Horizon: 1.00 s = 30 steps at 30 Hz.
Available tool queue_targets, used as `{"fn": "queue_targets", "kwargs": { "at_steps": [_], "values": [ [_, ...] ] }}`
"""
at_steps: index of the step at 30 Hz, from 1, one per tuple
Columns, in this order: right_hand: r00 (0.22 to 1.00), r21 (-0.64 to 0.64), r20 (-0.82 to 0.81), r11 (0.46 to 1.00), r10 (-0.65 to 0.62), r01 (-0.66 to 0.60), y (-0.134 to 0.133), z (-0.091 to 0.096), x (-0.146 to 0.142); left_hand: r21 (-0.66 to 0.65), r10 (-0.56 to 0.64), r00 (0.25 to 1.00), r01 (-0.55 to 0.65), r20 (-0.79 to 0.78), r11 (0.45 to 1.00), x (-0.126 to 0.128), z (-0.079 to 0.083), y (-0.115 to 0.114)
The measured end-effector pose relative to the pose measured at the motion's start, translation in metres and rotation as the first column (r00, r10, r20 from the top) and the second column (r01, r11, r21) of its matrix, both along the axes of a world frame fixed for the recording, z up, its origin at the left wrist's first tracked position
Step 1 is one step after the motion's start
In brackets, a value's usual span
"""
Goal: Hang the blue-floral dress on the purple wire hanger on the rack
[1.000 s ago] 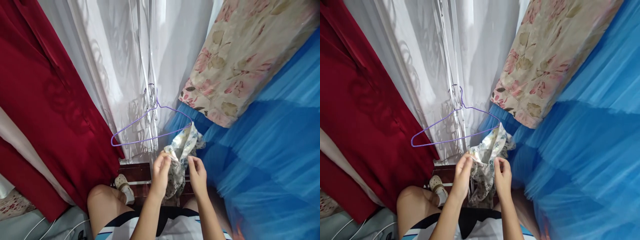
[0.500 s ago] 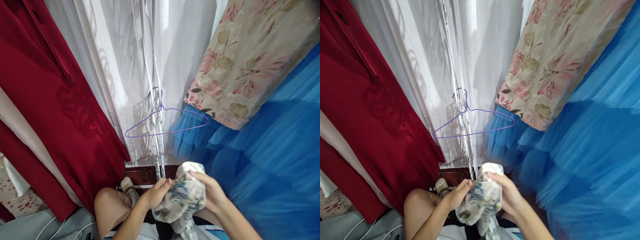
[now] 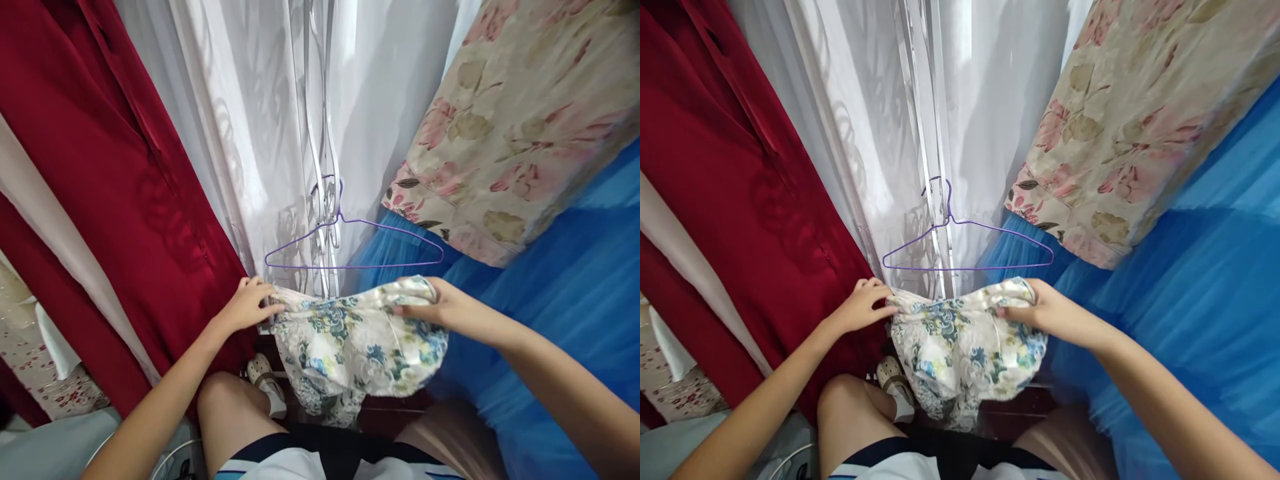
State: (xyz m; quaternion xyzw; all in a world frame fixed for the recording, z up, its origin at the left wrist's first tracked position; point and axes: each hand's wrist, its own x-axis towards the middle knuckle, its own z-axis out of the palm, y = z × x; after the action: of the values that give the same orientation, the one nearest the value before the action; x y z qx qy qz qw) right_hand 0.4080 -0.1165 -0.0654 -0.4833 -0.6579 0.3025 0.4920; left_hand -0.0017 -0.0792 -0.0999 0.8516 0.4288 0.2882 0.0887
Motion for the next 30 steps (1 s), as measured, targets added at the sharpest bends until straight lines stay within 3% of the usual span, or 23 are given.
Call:
{"fn": "queue_targets", "kwargs": {
  "at_steps": [2, 3, 7, 12, 18, 21, 25, 30],
  "values": [
    [0.981, -0.122, 0.052, 0.976, 0.188, -0.181, 0.022, 0.005, -0.010, 0.071, 0.080, 0.997, -0.078, -0.024, 0.994, -0.008, 0.019, 0.005],
    [0.973, -0.120, 0.074, 0.970, 0.219, -0.209, 0.031, 0.006, -0.014, 0.101, 0.115, 0.992, -0.110, -0.044, 0.989, -0.011, 0.025, 0.007],
    [0.972, 0.106, 0.212, 0.987, 0.099, -0.123, 0.063, -0.002, -0.028, 0.202, 0.225, 0.973, -0.210, -0.055, 0.957, -0.023, 0.029, 0.012],
    [0.913, 0.181, 0.408, 0.979, 0.014, -0.097, 0.084, -0.021, -0.030, 0.181, 0.238, 0.971, -0.233, -0.009, 0.956, -0.028, 0.024, 0.017],
    [0.875, 0.247, 0.482, 0.966, -0.049, -0.082, 0.071, -0.025, -0.039, 0.150, 0.127, 0.968, -0.161, 0.215, 0.976, -0.017, 0.034, 0.028],
    [0.871, 0.249, 0.491, 0.961, -0.019, -0.119, 0.059, -0.024, -0.052, 0.153, 0.145, 0.951, -0.192, 0.274, 0.969, -0.014, 0.039, 0.041],
    [0.868, 0.223, 0.496, 0.969, -0.016, -0.110, 0.055, -0.025, -0.059, 0.143, 0.210, 0.952, -0.245, 0.221, 0.959, -0.015, 0.038, 0.057],
    [0.815, 0.223, 0.560, 0.974, -0.147, 0.023, 0.053, -0.025, -0.057, 0.153, 0.231, 0.967, -0.247, 0.111, 0.957, -0.014, 0.029, 0.062]
  ]
}}
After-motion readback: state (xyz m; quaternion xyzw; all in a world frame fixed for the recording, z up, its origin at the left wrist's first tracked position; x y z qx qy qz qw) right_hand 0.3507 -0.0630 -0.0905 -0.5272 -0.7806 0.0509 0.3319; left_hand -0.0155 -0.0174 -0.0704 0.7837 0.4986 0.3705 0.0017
